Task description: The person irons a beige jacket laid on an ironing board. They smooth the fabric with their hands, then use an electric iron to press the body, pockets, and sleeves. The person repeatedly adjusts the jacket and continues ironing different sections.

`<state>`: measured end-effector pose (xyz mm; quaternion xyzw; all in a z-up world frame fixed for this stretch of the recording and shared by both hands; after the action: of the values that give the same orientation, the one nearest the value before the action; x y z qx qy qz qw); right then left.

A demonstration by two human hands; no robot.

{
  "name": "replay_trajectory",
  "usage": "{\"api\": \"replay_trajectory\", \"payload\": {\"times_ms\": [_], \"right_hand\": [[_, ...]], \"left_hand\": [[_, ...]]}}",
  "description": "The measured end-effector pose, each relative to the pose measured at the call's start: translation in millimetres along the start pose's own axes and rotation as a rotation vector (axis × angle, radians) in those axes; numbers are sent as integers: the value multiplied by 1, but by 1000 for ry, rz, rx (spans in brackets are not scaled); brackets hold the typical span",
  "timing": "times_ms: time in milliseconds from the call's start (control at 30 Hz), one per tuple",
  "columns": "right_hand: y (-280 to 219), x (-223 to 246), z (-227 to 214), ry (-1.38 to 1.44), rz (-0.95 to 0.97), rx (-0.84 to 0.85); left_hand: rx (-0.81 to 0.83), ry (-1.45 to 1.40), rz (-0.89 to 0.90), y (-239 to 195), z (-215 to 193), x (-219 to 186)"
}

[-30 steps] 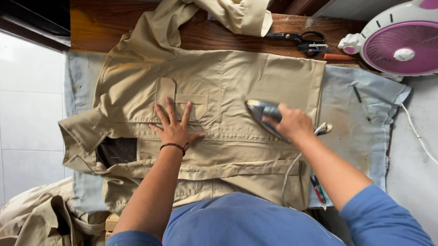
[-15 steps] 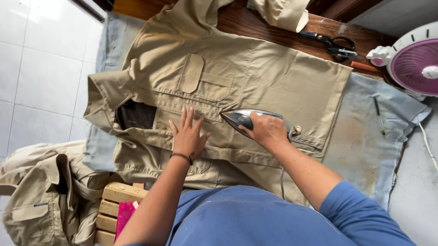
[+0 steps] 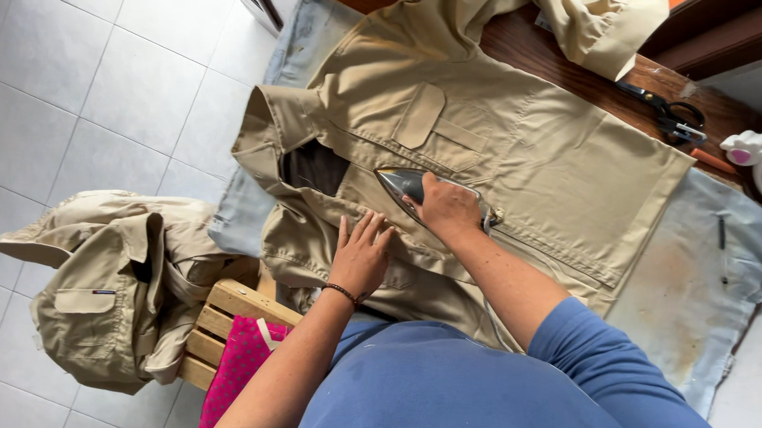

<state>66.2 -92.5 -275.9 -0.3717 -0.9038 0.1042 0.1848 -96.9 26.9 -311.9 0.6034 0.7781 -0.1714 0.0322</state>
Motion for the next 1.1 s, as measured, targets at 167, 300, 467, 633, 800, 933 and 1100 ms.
{"api": "replay_trajectory", "payload": {"times_ms": [167,300,467,633,800,933,1100], "right_hand": [[35,37,-12,55,1,-6],[53,42,-2,84,13,-9],[6,31,-26,50,76,-63],[-57,-21,-24,6,158,-62],[-121,-99,-2,-99,334,-104],[-172,-147,3,-63,417,-128],[-228,-205,13,-78,563,-131]], "left_hand": [[-188,-45,37,5,-34,52],[-311,-68,78,21,-62,89],[-371,32,87,42,-87,118],[-360,204,65,59,-96,142],[-459,286,131,70,-104,154],[-484,332,142,75,-104,161],[-452,457,85,74,-104,166]]}}
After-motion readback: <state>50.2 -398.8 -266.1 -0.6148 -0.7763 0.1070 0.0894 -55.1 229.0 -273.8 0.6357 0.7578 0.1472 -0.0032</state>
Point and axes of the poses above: each hand's wrist, its own y-axis towards the middle knuckle, its own z-axis out of the palm, x = y × z, the point moved 4 cm from there along y, towards the middle knuckle, and after that the axes turned 15 degrees about -z, right-handed, at the moved point
